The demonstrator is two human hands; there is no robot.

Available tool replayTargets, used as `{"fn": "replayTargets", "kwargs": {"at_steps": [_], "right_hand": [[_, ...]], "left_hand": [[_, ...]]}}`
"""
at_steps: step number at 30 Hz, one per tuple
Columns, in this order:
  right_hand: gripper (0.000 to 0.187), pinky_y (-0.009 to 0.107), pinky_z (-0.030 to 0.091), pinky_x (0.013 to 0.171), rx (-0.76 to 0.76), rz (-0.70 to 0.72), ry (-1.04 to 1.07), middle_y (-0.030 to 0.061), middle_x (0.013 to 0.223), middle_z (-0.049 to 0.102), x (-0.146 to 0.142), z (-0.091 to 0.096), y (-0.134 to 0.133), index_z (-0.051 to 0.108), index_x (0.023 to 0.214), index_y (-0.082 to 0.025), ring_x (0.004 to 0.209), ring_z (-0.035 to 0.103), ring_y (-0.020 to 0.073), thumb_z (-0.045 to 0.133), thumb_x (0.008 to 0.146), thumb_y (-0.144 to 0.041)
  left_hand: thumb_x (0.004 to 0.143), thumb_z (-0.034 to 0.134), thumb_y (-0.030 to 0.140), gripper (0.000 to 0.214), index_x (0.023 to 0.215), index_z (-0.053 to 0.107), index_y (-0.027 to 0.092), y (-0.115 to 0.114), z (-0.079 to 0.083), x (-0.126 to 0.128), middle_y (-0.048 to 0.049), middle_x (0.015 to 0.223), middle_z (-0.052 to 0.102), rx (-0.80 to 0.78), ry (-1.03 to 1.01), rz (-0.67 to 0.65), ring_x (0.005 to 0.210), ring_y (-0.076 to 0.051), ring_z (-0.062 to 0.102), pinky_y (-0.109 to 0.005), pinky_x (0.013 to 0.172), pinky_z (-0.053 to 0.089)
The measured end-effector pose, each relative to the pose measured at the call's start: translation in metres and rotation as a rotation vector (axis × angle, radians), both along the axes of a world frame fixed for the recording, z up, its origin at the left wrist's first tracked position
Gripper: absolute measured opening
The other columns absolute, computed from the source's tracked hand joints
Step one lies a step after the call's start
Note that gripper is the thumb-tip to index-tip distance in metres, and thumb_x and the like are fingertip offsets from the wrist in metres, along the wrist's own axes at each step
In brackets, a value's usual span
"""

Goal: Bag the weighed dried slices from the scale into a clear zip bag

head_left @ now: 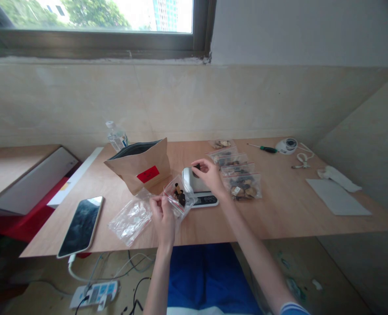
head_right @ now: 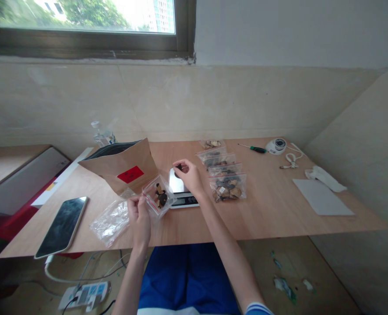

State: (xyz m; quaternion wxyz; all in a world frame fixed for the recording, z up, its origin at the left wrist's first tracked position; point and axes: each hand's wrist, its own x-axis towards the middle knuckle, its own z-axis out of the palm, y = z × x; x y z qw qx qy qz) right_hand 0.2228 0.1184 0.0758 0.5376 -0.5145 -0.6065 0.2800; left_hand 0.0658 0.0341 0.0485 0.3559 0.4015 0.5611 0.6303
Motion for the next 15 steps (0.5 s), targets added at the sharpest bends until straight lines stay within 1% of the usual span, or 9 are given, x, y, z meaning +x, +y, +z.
{"fn": "replayTargets", "kwargs": {"at_steps": [2,4,6,8,11,13,15], "right_hand": [[0.016,0.024,0.048,0.064,0.003,0.070,0.096,0.0023,0.083,0.066,-0.012,0.022,-0.017,0.064,0.090,-0.018,0.071,0.060,0.0133,0.059,0.081,-0.030],[0.016,0.024,0.049,0.067,0.036,0.158,0.010,0.0024,0.086,0.066,-0.022,0.039,-0.035,0.065,0.089,-0.020,0.076,0.061,0.0136,0.057,0.084,-0.032],[0.017,0.027,0.049,0.077,0.094,0.194,-0.124,0.0027,0.089,0.065,-0.028,0.049,-0.049,0.066,0.088,-0.022,0.084,0.061,0.0148,0.053,0.087,-0.032],[0.021,0.030,0.047,0.084,0.136,0.165,-0.185,0.0035,0.092,0.064,-0.027,0.050,-0.058,0.066,0.091,-0.023,0.091,0.060,0.0159,0.047,0.091,-0.032],[0.025,0.032,0.044,0.093,0.140,0.121,-0.151,0.0053,0.102,0.063,-0.016,0.039,-0.062,0.064,0.100,-0.023,0.103,0.057,0.0169,0.041,0.094,-0.030],[0.027,0.033,0.042,0.096,0.093,0.161,-0.109,0.0059,0.114,0.060,-0.007,0.030,-0.063,0.061,0.111,-0.024,0.111,0.054,0.0173,0.041,0.094,-0.031],[0.031,0.035,0.041,0.099,0.015,0.243,-0.058,0.0055,0.126,0.056,0.001,0.023,-0.066,0.055,0.121,-0.026,0.118,0.051,0.0176,0.043,0.093,-0.034]], "left_hand": [[0.085,0.049,0.046,0.026,0.082,0.044,0.021,0.001,0.003,0.001,-0.0007,0.080,0.058,-0.017,0.019,-0.008,0.076,-0.018,0.060,-0.031,0.072,0.046],[0.085,0.049,0.046,0.025,0.080,0.046,0.021,0.001,0.006,0.002,-0.0005,0.079,0.057,-0.007,0.051,-0.001,0.078,-0.018,0.059,-0.030,0.073,0.046],[0.085,0.050,0.045,0.025,0.078,0.047,0.021,0.002,0.008,0.001,-0.0006,0.079,0.058,0.018,0.027,-0.004,0.081,-0.017,0.059,-0.030,0.075,0.046],[0.084,0.052,0.043,0.023,0.079,0.045,0.021,0.002,0.009,0.000,-0.0006,0.081,0.060,0.031,-0.104,-0.043,0.084,-0.017,0.061,-0.030,0.077,0.048],[0.080,0.056,0.040,0.023,0.078,0.043,0.022,0.003,0.010,-0.005,0.0003,0.082,0.062,0.000,-0.327,-0.147,0.081,-0.017,0.064,-0.031,0.077,0.050],[0.078,0.058,0.038,0.023,0.076,0.042,0.021,0.002,0.014,-0.007,-0.0005,0.082,0.064,-0.041,-0.404,-0.207,0.078,-0.017,0.065,-0.032,0.074,0.052],[0.077,0.059,0.037,0.022,0.075,0.043,0.021,0.001,0.019,-0.009,-0.0039,0.091,0.067,-0.078,-0.460,-0.284,0.080,-0.019,0.066,-0.033,0.073,0.052]]}}
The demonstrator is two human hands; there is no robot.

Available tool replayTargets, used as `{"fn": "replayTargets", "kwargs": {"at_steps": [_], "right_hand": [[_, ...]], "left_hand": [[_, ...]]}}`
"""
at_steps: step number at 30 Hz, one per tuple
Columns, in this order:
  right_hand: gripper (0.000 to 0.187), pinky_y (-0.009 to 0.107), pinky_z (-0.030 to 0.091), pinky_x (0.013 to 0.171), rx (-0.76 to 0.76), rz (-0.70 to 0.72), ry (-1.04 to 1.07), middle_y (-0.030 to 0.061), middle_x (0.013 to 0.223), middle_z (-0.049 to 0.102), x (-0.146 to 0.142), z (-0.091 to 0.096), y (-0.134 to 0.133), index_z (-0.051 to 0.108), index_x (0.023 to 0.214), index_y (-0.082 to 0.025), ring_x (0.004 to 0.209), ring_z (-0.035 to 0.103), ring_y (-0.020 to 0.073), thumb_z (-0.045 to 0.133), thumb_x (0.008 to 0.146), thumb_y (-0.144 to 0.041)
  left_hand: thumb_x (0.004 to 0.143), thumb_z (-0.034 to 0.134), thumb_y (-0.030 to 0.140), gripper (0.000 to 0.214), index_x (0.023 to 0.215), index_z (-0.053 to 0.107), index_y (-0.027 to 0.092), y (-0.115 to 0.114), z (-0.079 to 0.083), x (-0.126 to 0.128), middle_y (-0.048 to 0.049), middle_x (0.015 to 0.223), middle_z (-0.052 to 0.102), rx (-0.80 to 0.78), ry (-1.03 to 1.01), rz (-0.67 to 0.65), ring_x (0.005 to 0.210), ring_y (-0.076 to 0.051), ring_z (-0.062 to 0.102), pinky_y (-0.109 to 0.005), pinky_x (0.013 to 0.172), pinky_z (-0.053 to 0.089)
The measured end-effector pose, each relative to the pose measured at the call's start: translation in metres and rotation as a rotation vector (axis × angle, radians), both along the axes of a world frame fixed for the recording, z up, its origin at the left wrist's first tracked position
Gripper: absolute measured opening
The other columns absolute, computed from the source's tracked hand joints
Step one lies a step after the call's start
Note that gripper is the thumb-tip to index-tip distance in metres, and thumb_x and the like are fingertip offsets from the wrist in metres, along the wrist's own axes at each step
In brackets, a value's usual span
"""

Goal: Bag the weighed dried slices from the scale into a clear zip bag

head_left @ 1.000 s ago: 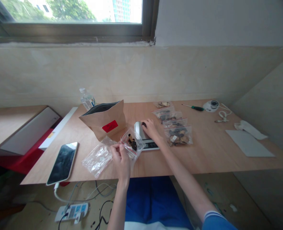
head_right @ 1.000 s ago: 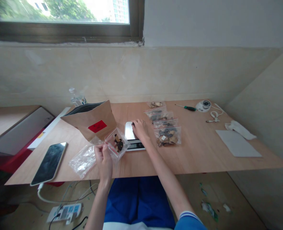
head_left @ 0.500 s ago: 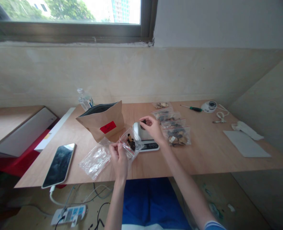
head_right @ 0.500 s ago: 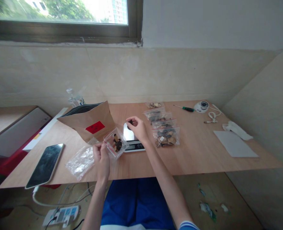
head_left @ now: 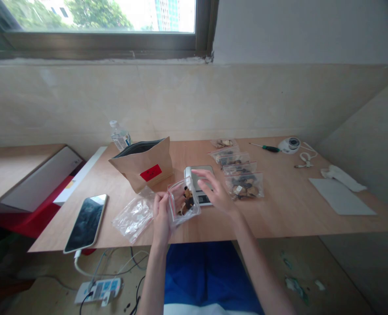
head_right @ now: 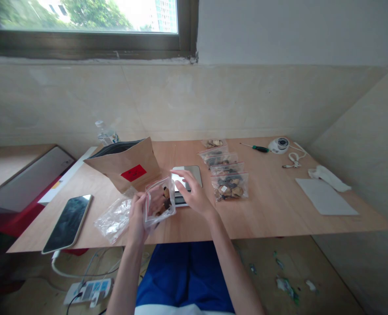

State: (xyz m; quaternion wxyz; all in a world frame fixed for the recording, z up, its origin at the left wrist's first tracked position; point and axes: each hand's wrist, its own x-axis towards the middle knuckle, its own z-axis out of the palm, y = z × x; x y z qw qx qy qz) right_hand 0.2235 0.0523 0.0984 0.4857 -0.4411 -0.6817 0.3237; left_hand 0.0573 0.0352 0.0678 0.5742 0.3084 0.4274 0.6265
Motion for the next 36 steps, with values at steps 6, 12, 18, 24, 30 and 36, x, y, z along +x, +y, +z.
{"fn": "replayTargets", "kwargs": {"at_steps": [6,12,18,24,30,36], "right_hand": [[0.034,0.031,0.047,0.089,-0.105,-0.013,0.108,0.0031,0.105,0.065,0.000,-0.014,-0.012,0.060,0.111,-0.025,0.095,0.061,0.0166,0.061,0.081,-0.041],[0.030,0.024,0.047,0.058,-0.150,-0.394,0.360,0.0010,0.071,0.065,0.000,-0.032,-0.011,0.062,0.077,-0.018,0.063,0.059,0.0142,0.065,0.075,-0.048],[0.032,0.025,0.045,0.055,-0.117,-0.632,0.403,-0.0006,0.062,0.062,0.010,-0.037,-0.026,0.058,0.068,-0.018,0.058,0.057,0.0140,0.068,0.072,-0.049],[0.030,0.027,0.050,0.058,-0.164,-0.551,0.381,0.0032,0.072,0.068,0.004,-0.038,-0.040,0.066,0.080,-0.019,0.066,0.062,0.0175,0.066,0.075,-0.049],[0.034,0.029,0.052,0.062,-0.183,-0.574,0.412,0.0062,0.080,0.071,0.007,-0.054,-0.046,0.068,0.084,-0.018,0.071,0.064,0.0193,0.062,0.077,-0.051],[0.040,0.026,0.048,0.054,-0.190,-0.636,0.454,0.0035,0.064,0.066,0.014,-0.065,-0.045,0.067,0.092,-0.015,0.058,0.061,0.0168,0.062,0.077,-0.052]], "left_hand": [[0.075,0.060,0.041,0.025,0.074,0.046,0.020,0.002,0.011,0.004,-0.0091,0.108,0.065,-0.067,-0.156,-0.351,0.088,-0.025,0.067,-0.038,0.069,0.053],[0.076,0.060,0.049,0.032,0.084,0.059,0.018,-0.001,0.001,0.006,-0.0113,0.104,0.068,-0.107,-0.110,-0.429,0.091,-0.025,0.066,-0.036,0.075,0.052],[0.079,0.058,0.052,0.040,0.096,0.066,0.017,-0.010,-0.010,0.004,-0.0108,0.101,0.069,0.066,0.107,-0.313,0.092,-0.023,0.064,-0.033,0.078,0.050],[0.081,0.060,0.042,0.026,0.081,0.067,0.017,-0.008,-0.012,0.010,-0.0029,0.075,0.067,0.150,0.260,-0.048,0.069,-0.014,0.061,-0.024,0.067,0.047],[0.081,0.060,0.041,0.025,0.081,0.063,0.016,-0.002,-0.015,0.013,-0.0021,0.074,0.068,0.126,0.207,-0.045,0.060,-0.011,0.060,-0.021,0.057,0.046],[0.075,0.067,0.041,0.027,0.078,0.057,0.016,0.005,-0.020,0.018,-0.0007,0.068,0.067,0.085,0.135,-0.033,0.055,-0.011,0.061,-0.020,0.053,0.046]]}}
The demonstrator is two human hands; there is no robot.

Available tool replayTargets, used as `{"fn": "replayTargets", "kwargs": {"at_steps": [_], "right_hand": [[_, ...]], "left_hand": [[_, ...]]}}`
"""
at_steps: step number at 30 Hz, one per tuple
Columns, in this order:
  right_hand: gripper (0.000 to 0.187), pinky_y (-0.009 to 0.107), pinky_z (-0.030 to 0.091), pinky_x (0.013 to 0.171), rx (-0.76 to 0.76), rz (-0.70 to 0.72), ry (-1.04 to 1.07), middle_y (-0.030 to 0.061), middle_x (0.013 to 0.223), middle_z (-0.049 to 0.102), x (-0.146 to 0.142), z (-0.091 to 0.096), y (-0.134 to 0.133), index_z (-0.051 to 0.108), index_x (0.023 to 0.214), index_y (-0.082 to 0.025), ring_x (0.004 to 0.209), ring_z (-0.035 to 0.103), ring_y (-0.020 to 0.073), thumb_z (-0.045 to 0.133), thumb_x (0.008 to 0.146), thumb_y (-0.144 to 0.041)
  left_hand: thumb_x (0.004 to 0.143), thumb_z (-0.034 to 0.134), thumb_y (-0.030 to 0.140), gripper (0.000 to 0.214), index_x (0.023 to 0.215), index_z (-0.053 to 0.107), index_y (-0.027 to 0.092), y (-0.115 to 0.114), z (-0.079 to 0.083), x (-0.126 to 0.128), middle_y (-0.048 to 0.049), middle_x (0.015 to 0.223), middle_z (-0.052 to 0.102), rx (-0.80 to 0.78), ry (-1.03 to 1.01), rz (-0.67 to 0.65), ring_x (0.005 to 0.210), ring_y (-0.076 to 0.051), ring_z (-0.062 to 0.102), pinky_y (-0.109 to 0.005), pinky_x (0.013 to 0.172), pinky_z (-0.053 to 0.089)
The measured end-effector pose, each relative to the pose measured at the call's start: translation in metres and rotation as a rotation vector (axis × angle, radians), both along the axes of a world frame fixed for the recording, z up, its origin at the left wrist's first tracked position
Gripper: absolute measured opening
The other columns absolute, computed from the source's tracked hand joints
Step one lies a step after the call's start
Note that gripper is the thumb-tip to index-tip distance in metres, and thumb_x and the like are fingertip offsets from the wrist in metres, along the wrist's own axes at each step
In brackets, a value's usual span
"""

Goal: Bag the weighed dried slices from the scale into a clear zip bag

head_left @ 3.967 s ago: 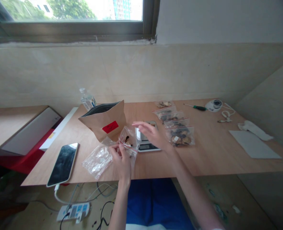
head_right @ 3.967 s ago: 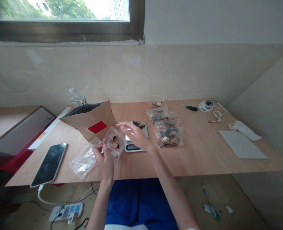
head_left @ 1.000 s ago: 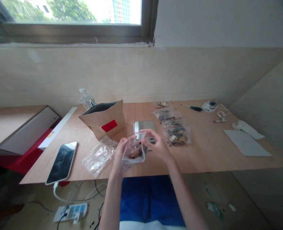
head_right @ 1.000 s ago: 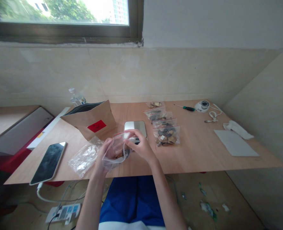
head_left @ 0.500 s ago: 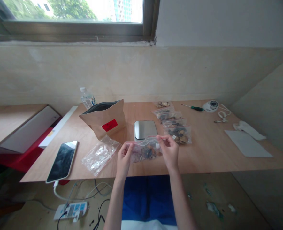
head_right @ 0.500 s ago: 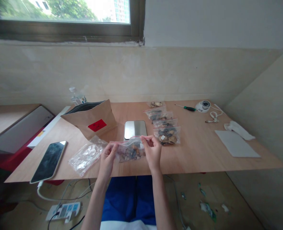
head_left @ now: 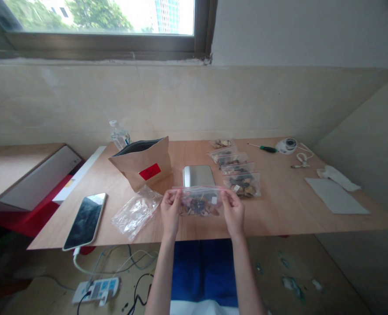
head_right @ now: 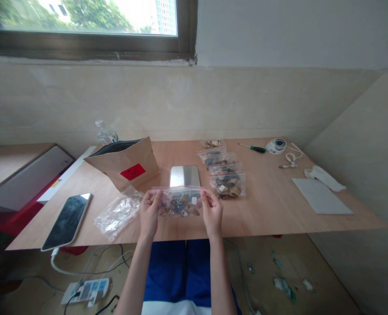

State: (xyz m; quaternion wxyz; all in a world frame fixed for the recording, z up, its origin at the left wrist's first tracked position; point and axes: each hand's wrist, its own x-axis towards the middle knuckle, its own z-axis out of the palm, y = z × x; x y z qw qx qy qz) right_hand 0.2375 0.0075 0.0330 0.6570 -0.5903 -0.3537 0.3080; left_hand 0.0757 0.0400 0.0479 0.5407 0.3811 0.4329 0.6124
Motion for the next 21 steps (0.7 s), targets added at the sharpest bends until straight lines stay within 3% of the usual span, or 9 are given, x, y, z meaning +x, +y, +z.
{"fn": "replayTargets", "kwargs": {"at_steps": [5,11,21], "right_hand": [[0.040,0.024,0.043,0.048,0.007,-0.078,0.026,0.0014,0.060,0.063,0.002,-0.020,0.004,0.067,0.089,-0.015,0.051,0.055,0.0139,0.063,0.075,-0.052],[0.037,0.023,0.042,0.049,0.020,-0.103,0.098,0.0050,0.075,0.068,0.006,-0.040,0.011,0.065,0.086,-0.016,0.057,0.055,0.0133,0.064,0.074,-0.051],[0.038,0.025,0.044,0.055,0.010,-0.114,0.119,0.0054,0.078,0.068,0.011,-0.049,0.019,0.069,0.084,-0.015,0.062,0.056,0.0144,0.066,0.071,-0.051]], "left_hand": [[0.076,0.066,0.042,0.026,0.077,0.058,0.017,0.002,-0.022,0.005,0.0021,0.061,0.062,-0.017,-0.063,-0.034,0.050,-0.008,0.055,-0.018,0.052,0.043],[0.074,0.067,0.043,0.028,0.081,0.062,0.016,0.007,-0.047,0.008,-0.0006,0.068,0.065,-0.027,-0.030,0.007,0.060,-0.010,0.060,-0.021,0.061,0.045],[0.073,0.068,0.037,0.022,0.079,0.062,0.016,0.013,-0.051,0.008,-0.0002,0.068,0.065,-0.006,-0.005,0.092,0.063,-0.011,0.060,-0.021,0.063,0.044]]}}
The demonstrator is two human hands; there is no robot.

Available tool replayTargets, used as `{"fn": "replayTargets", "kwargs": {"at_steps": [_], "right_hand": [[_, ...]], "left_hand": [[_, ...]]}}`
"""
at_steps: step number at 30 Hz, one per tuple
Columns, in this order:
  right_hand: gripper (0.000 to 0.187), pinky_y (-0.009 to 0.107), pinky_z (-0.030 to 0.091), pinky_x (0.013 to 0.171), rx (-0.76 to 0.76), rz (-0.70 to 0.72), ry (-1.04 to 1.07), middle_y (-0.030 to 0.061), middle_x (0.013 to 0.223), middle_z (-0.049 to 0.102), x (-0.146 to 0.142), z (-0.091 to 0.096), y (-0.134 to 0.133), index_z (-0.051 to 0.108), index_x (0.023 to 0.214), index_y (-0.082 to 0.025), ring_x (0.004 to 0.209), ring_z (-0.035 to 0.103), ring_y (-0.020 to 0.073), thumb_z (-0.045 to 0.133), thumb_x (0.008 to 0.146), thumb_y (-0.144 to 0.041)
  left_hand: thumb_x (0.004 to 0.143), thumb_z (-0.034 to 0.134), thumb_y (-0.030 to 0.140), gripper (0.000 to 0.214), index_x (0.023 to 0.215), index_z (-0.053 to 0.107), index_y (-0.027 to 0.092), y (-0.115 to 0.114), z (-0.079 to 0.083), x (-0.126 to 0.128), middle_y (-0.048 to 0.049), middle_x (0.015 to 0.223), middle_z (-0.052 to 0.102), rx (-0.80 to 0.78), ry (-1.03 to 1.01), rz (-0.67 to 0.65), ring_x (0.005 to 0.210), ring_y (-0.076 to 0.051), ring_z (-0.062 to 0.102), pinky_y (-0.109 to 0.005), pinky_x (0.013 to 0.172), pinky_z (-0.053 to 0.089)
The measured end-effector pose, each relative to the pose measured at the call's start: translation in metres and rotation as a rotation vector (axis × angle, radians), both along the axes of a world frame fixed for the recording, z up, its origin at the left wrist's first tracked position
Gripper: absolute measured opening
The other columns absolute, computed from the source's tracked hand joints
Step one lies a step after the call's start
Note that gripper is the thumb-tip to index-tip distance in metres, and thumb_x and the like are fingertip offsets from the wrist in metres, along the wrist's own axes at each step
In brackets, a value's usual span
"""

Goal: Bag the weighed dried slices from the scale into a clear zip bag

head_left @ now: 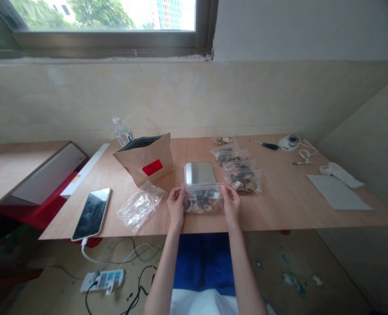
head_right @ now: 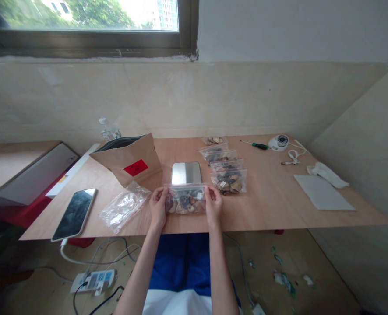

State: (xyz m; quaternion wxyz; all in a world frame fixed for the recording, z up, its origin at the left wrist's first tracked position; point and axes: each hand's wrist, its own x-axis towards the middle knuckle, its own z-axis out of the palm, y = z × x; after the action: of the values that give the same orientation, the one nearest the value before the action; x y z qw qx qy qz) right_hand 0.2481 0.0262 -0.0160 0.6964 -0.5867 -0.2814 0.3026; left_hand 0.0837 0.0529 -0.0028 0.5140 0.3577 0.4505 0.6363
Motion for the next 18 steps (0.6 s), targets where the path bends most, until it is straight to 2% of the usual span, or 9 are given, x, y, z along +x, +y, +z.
{"fn": "replayTargets", "kwargs": {"at_steps": [6,10,18], "right_hand": [[0.036,0.022,0.039,0.052,0.044,-0.002,0.023,0.0047,0.078,0.067,0.0015,-0.0035,-0.0017,0.068,0.083,-0.015,0.057,0.049,0.0111,0.067,0.071,-0.049],[0.038,0.022,0.036,0.048,0.038,-0.018,0.038,0.0012,0.065,0.061,0.0006,-0.0038,-0.0024,0.068,0.083,-0.015,0.052,0.043,0.0098,0.066,0.071,-0.051],[0.040,0.022,0.035,0.050,0.037,-0.039,0.016,0.0007,0.064,0.059,-0.0014,-0.0022,-0.0022,0.068,0.086,-0.014,0.054,0.043,0.0106,0.065,0.072,-0.052]], "left_hand": [[0.072,0.070,0.034,0.020,0.079,0.066,0.016,-0.0015,0.0004,-0.0008,-0.0009,0.071,0.066,-0.003,0.004,0.007,0.066,-0.011,0.060,-0.021,0.066,0.045],[0.072,0.069,0.032,0.018,0.079,0.067,0.016,-0.0021,-0.0004,-0.0008,-0.0008,0.072,0.066,0.011,0.015,0.005,0.069,-0.010,0.059,-0.020,0.067,0.044],[0.072,0.069,0.034,0.020,0.080,0.068,0.016,-0.0028,-0.0024,-0.0024,-0.0020,0.075,0.066,0.026,0.023,0.019,0.071,-0.012,0.059,-0.022,0.069,0.044]]}}
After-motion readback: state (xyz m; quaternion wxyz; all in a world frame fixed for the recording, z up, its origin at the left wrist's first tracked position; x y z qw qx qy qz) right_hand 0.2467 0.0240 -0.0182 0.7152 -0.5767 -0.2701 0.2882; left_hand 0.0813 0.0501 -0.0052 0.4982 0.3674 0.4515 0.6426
